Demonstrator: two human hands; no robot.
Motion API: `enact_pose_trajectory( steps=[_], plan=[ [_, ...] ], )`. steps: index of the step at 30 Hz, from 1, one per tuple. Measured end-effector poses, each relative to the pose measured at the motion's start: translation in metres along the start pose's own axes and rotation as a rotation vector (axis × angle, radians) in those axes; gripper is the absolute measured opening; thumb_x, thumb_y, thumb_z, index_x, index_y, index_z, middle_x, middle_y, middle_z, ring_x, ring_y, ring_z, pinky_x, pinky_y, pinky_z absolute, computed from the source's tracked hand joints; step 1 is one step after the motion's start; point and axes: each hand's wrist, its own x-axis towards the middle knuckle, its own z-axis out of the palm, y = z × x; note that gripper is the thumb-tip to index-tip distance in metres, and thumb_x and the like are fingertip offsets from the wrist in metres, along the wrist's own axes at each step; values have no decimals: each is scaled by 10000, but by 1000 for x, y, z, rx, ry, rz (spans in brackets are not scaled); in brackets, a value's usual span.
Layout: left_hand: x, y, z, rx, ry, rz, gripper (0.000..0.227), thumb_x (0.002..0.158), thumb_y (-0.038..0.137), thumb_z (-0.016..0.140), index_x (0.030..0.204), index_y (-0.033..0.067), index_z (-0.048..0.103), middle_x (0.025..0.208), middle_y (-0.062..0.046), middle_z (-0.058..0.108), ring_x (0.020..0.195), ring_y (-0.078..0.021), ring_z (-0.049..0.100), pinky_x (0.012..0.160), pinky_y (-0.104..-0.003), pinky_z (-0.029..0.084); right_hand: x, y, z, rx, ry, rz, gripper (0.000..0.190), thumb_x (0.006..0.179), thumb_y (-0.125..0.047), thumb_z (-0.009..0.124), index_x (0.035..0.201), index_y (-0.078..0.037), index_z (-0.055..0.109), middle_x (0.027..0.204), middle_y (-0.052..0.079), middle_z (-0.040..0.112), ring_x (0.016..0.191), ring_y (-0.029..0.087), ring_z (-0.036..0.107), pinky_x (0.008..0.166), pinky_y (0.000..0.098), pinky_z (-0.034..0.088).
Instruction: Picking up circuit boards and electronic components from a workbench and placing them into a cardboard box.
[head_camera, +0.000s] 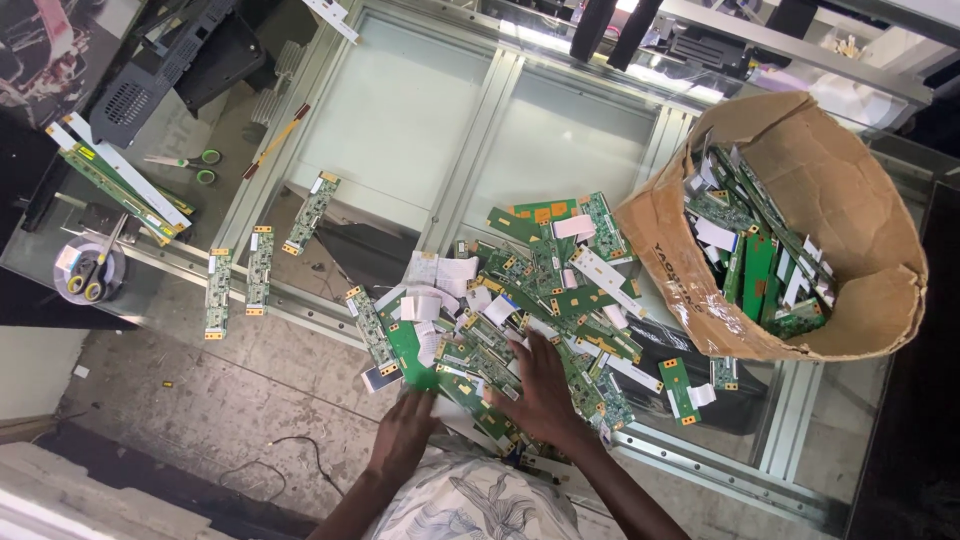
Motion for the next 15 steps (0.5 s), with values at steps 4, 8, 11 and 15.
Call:
enact_pose_trajectory(
  steps=[4,8,11,15],
  plan=[
    [-13,-31,44,180,-200,-406,363,900,543,585,870,187,651,714,-89,707,606,-314,689,504,-433,499,11,7,-1,87,199,-47,649,747,-369,750,1245,-36,500,1235,163,560,1088,325,520,884,437,450],
    [-8,-1,22,-198,-75,-498,274,820,252,648,588,107,645,536,-104,613,468,-237,557,528,-436,395,30,1,-17,104,-109,410,1003,613,-413,847,1429,-107,350,1296,155,507,1174,315,501,893,464,479],
    [4,25,-2,-350,-301,-935,239,778,396,632,800,187,746,749,32,780,802,-176,717,700,-394,470,43,13,-14,45,-118,395,994,508,-452,927,1303,-81,461,1273,143,546,1174,318,516,864,438,480],
    [-3,22,6,-1329,13,-1093,146,852,-22,540,878,-116,648,787,-246,672,646,-298,620,612,-356,522,48,-2,-30,-1,-259,417,657,474,-526,889,853,-144,513,850,22,557,746,196,517,598,370,397]
  ],
)
